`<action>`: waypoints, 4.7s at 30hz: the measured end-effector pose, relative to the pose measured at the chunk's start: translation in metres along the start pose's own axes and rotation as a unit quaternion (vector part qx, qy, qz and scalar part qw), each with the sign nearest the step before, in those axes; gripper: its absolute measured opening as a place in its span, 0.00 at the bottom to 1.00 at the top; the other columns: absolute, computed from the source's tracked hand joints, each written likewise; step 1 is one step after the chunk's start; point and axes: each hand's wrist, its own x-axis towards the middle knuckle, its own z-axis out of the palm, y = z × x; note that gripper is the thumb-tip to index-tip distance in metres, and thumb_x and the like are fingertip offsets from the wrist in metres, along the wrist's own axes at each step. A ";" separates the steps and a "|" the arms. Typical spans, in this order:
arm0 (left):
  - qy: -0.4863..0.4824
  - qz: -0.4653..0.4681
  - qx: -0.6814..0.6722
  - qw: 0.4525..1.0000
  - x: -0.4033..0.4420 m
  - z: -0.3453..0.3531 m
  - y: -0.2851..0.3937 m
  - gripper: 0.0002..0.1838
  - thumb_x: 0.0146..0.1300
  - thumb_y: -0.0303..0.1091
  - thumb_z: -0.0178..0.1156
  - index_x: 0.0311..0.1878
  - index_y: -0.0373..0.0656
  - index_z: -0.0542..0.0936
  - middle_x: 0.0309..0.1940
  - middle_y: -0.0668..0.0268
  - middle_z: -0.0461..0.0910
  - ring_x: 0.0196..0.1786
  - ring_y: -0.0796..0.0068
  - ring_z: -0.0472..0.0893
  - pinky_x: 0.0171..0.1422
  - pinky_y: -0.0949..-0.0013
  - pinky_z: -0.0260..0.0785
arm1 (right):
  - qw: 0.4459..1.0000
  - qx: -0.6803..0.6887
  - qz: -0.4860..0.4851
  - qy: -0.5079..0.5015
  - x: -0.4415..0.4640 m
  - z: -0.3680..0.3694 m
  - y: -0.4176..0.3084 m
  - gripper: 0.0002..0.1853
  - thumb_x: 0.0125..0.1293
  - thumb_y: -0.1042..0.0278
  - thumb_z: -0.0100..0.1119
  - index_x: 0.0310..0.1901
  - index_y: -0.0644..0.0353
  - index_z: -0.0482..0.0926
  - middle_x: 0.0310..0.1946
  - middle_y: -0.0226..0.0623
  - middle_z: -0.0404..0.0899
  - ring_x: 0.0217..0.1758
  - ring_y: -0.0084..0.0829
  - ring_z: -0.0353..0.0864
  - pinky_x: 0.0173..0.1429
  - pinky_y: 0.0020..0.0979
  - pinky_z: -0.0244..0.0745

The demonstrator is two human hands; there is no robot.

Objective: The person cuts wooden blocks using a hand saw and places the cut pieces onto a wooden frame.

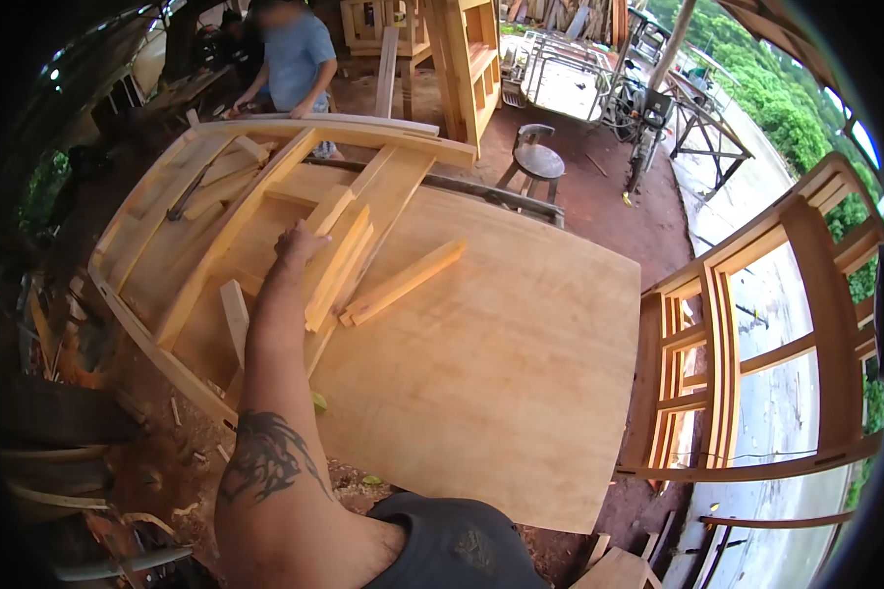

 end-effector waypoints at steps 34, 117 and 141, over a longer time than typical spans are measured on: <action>0.026 0.354 -0.075 0.932 -0.061 0.100 0.113 0.41 0.61 0.52 0.71 0.73 0.40 0.74 0.67 0.50 0.76 0.74 0.47 0.71 0.78 0.44 0.65 | 0.955 -0.120 -0.041 0.269 0.006 -0.009 0.011 0.31 0.57 0.49 0.70 0.51 0.73 0.88 0.45 0.59 0.90 0.54 0.53 0.91 0.62 0.45 0.84; -0.097 0.480 -0.180 0.853 -0.533 0.154 0.438 0.15 0.70 0.44 0.68 0.39 0.39 0.86 0.31 0.54 0.87 0.36 0.52 0.88 0.45 0.48 0.78 | 0.867 0.314 -0.380 0.071 -0.055 -0.128 -0.041 0.30 0.76 0.66 0.67 0.78 0.54 0.73 0.36 0.25 0.82 0.32 0.15 0.74 0.37 0.24 0.74; -0.180 0.619 -0.113 0.756 -0.604 0.174 0.428 0.37 0.59 0.50 0.78 0.69 0.50 0.77 0.60 0.55 0.78 0.69 0.48 0.74 0.75 0.46 0.66 | 0.836 0.163 -0.518 0.081 -0.085 -0.137 -0.049 0.31 0.70 0.70 0.72 0.74 0.62 0.76 0.46 0.44 0.91 0.44 0.25 0.89 0.50 0.29 0.83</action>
